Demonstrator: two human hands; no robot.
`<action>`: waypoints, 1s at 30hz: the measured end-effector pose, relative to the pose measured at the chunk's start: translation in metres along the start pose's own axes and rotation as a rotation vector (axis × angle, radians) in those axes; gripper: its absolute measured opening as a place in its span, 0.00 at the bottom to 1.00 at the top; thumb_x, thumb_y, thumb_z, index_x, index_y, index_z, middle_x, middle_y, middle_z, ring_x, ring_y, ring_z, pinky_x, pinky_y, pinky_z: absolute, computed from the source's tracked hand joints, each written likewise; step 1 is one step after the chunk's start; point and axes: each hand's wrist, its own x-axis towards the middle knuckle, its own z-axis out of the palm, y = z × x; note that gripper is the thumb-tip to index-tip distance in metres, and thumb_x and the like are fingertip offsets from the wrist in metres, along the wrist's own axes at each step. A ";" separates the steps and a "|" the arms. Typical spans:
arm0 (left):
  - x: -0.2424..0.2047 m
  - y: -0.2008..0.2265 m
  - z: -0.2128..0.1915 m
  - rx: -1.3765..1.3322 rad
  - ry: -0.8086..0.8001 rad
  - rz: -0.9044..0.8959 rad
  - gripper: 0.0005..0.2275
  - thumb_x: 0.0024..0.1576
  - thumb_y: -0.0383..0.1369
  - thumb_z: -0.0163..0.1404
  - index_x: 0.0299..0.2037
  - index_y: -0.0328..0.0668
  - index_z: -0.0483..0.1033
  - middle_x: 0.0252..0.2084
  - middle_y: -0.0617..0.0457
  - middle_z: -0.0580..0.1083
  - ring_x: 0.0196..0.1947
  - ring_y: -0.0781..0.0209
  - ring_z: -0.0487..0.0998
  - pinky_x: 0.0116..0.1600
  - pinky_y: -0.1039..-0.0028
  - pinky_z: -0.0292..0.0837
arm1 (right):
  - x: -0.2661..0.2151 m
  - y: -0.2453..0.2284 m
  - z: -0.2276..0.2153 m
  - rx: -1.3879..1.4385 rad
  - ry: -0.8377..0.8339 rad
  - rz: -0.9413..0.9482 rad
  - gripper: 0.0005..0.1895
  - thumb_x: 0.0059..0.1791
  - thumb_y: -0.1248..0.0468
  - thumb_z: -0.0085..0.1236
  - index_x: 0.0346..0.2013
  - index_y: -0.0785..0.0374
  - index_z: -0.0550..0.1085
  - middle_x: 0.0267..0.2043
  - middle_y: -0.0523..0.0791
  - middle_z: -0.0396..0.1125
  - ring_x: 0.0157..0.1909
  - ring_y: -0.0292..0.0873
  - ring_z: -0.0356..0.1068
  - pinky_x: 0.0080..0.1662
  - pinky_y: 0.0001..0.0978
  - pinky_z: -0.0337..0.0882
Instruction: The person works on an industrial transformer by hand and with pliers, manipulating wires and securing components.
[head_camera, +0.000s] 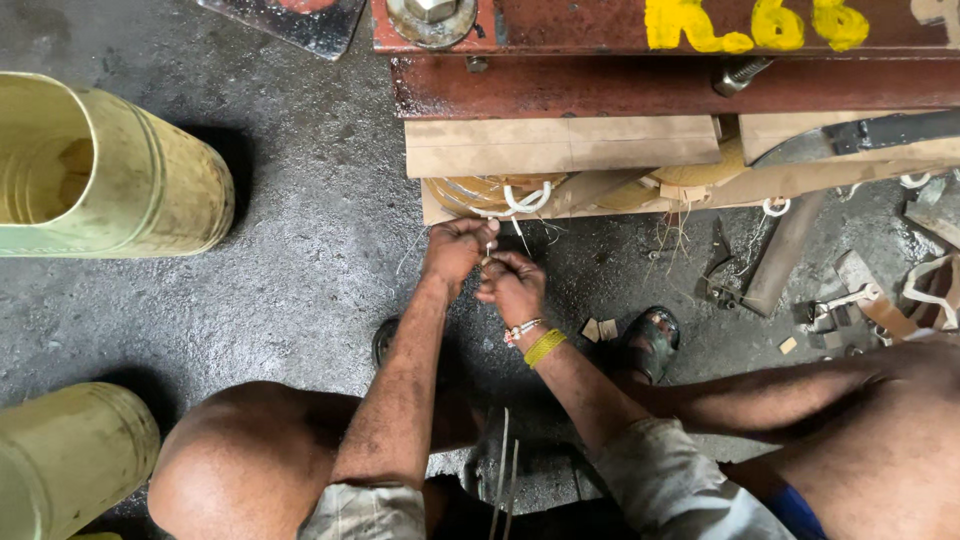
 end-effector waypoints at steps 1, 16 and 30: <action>-0.001 -0.002 0.001 0.056 0.022 0.051 0.08 0.57 0.31 0.61 0.35 0.31 0.82 0.29 0.52 0.79 0.26 0.69 0.75 0.30 0.80 0.70 | -0.001 0.002 0.000 -0.028 0.036 0.014 0.03 0.50 0.74 0.57 0.33 0.64 0.76 0.26 0.44 0.69 0.19 0.32 0.64 0.22 0.27 0.71; -0.015 0.020 -0.003 0.164 0.011 -0.129 0.07 0.58 0.31 0.54 0.43 0.40 0.82 0.33 0.56 0.80 0.30 0.72 0.77 0.32 0.78 0.72 | 0.001 -0.002 -0.001 -0.130 0.089 0.042 0.02 0.48 0.72 0.59 0.32 0.65 0.78 0.24 0.44 0.70 0.18 0.33 0.65 0.20 0.26 0.69; 0.001 0.013 0.004 0.035 0.051 0.003 0.06 0.56 0.29 0.58 0.40 0.33 0.83 0.32 0.51 0.81 0.29 0.67 0.79 0.37 0.77 0.77 | 0.000 -0.042 -0.021 -0.385 -0.002 -0.123 0.02 0.50 0.67 0.60 0.35 0.64 0.77 0.24 0.42 0.69 0.20 0.33 0.64 0.22 0.26 0.64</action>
